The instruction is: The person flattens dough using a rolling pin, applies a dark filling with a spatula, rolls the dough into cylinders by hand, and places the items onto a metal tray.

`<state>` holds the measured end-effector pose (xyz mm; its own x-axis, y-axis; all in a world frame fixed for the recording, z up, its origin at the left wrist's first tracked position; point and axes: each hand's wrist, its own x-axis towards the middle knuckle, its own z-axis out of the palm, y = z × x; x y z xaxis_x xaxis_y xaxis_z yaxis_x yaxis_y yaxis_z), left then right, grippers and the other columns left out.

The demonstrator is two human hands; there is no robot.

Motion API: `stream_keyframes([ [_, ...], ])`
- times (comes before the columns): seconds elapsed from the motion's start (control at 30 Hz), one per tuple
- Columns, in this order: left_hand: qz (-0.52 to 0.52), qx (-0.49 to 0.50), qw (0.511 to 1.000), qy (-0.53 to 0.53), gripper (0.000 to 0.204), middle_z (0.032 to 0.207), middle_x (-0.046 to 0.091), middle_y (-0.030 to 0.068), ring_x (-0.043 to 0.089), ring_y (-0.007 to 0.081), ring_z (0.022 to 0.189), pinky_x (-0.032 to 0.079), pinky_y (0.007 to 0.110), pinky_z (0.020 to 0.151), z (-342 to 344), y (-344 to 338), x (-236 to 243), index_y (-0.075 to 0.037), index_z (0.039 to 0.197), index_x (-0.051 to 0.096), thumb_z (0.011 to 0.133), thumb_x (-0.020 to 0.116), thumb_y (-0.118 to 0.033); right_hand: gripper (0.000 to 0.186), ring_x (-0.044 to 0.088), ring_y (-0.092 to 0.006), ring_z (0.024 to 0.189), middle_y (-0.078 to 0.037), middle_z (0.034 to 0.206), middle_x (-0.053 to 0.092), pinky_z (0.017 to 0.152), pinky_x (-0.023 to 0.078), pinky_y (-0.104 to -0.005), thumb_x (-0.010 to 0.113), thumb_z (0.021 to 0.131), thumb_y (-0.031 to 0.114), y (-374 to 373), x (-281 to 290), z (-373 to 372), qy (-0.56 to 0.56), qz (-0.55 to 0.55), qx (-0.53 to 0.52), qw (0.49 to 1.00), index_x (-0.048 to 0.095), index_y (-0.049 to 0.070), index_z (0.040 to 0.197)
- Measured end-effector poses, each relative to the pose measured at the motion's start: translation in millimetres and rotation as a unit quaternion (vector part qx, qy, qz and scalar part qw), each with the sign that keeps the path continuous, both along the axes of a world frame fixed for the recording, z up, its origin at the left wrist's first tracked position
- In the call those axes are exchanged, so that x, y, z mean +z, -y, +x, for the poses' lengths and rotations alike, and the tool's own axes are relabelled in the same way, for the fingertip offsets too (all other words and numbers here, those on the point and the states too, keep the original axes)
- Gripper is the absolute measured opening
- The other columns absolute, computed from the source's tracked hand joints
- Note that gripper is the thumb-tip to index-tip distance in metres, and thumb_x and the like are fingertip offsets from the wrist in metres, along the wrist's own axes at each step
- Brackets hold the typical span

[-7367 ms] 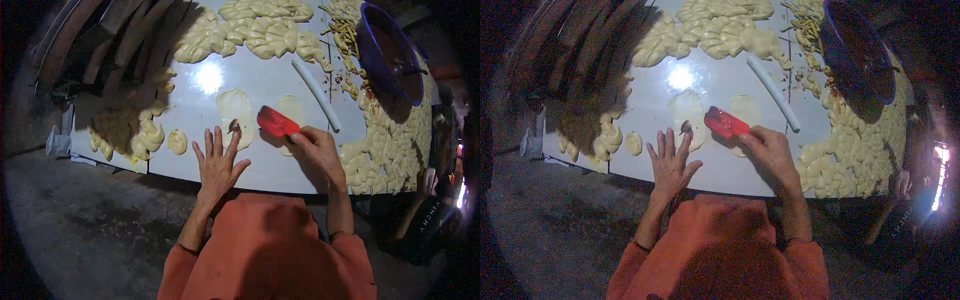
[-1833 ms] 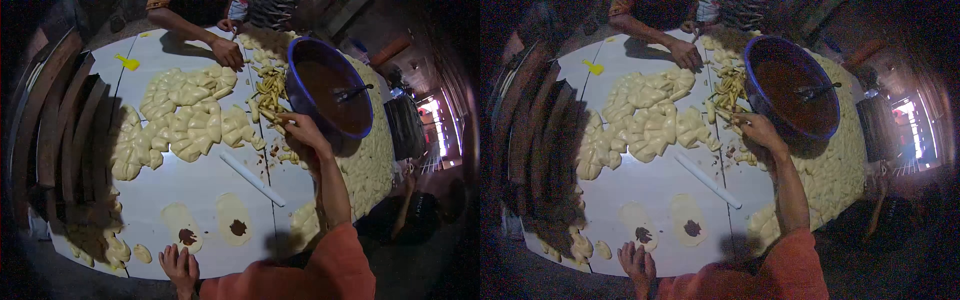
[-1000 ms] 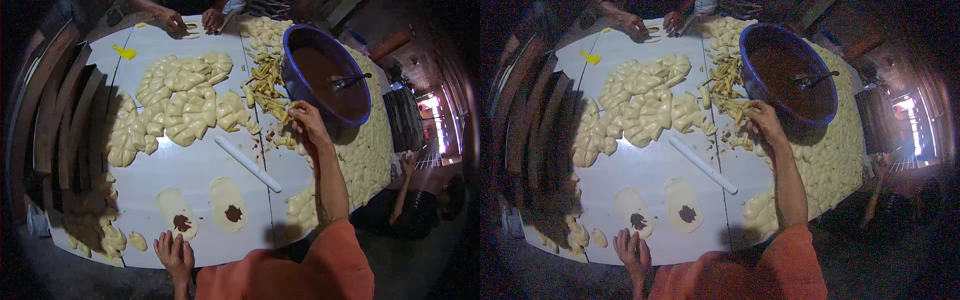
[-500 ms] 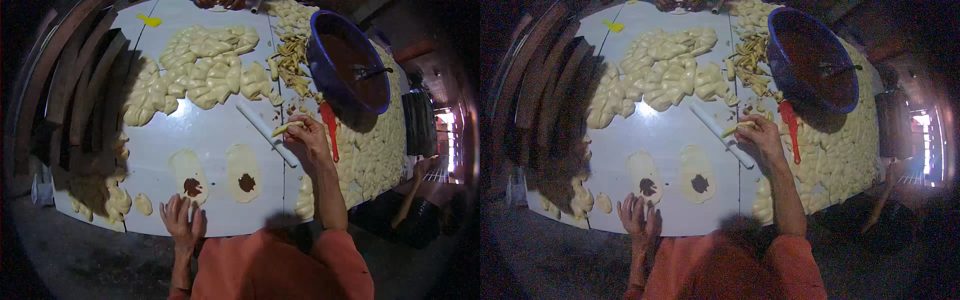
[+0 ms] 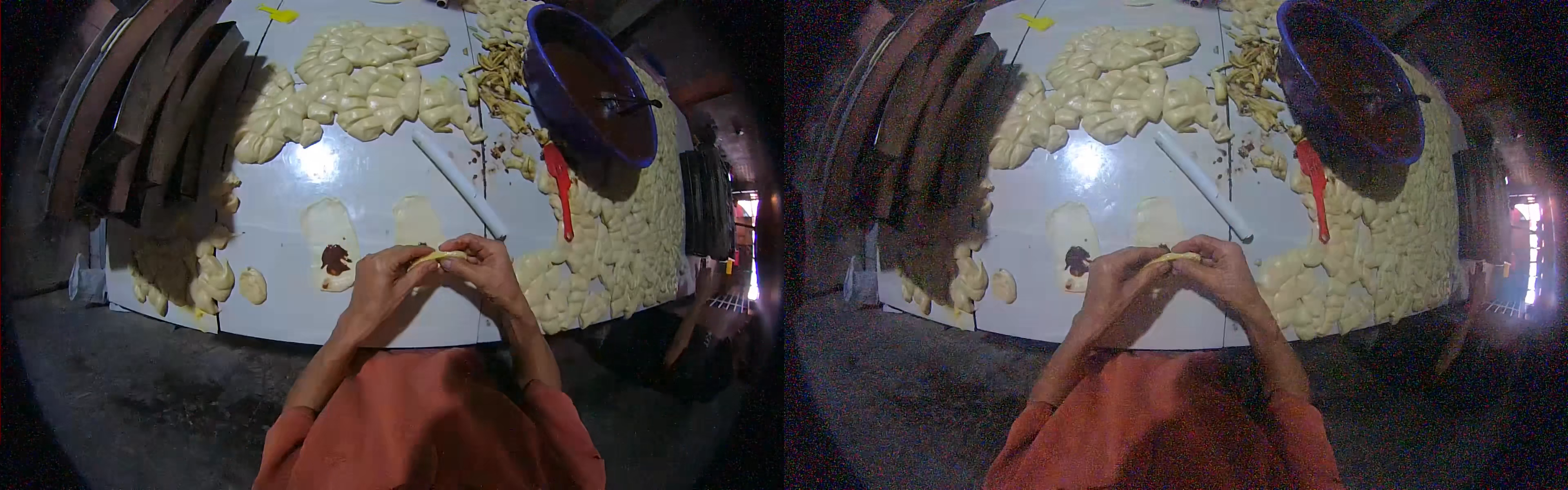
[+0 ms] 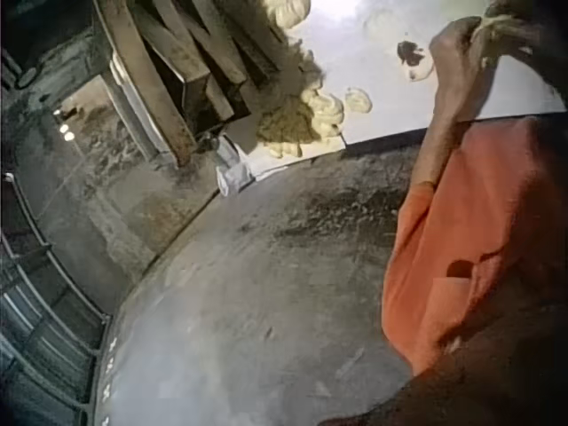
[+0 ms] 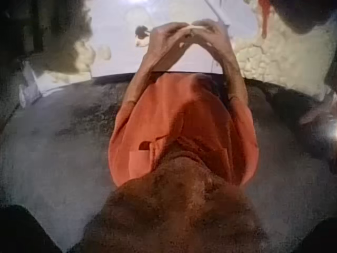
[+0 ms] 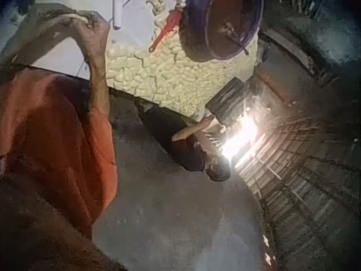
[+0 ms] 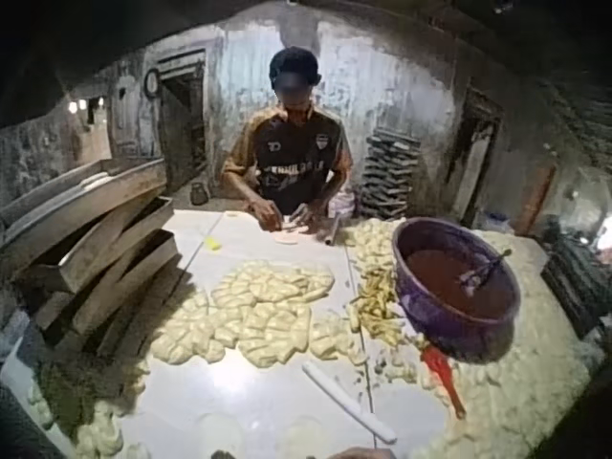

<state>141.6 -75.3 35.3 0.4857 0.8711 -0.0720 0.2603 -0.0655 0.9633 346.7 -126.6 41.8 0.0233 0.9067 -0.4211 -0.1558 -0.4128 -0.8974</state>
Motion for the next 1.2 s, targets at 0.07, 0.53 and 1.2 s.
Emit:
stream_keyframes([
  [0.07,0.01,-0.015,1.0,-0.016,0.027,0.099,0.076,0.0158,0.075,0.0248,0.082,0.058,0.034,0.071,-0.5,0.6,0.8,-0.003,0.112,0.076,0.094,0.074,-0.023,0.023,0.067,-0.0102,0.083,-0.006,0.094,0.072,0.073,0.056,-0.0226,0.073,0.094,0.01,7.0,-6.3,-0.5,0.008,-0.002,0.009,1.0,0.071,-0.004,0.112],
  [0.53,0.063,-0.022,0.991,-0.112,0.026,0.099,0.074,0.0191,0.072,0.036,0.09,0.056,0.041,0.081,-16.6,11.7,-5.4,-0.002,0.107,0.075,0.094,0.071,-0.024,0.014,0.072,-0.0294,0.079,-0.013,0.09,0.073,0.072,0.056,-0.0391,0.07,0.085,0.01,2.2,-4.9,-26.4,0.401,0.244,0.135,0.872,0.071,0.004,0.098],
  [1.2,0.289,0.103,0.908,-0.286,0.032,0.126,0.064,0.0083,0.059,0.0295,0.117,0.043,0.045,0.097,-102.6,3.1,-22.5,-0.017,0.119,0.075,0.088,0.077,-0.025,0.022,0.057,-0.0302,0.115,-0.01,0.117,0.064,0.104,0.039,-0.0493,0.078,0.086,0.027,6.4,-31.7,-15.4,0.54,0.323,0.117,0.768,0.073,0.012,0.102],
])
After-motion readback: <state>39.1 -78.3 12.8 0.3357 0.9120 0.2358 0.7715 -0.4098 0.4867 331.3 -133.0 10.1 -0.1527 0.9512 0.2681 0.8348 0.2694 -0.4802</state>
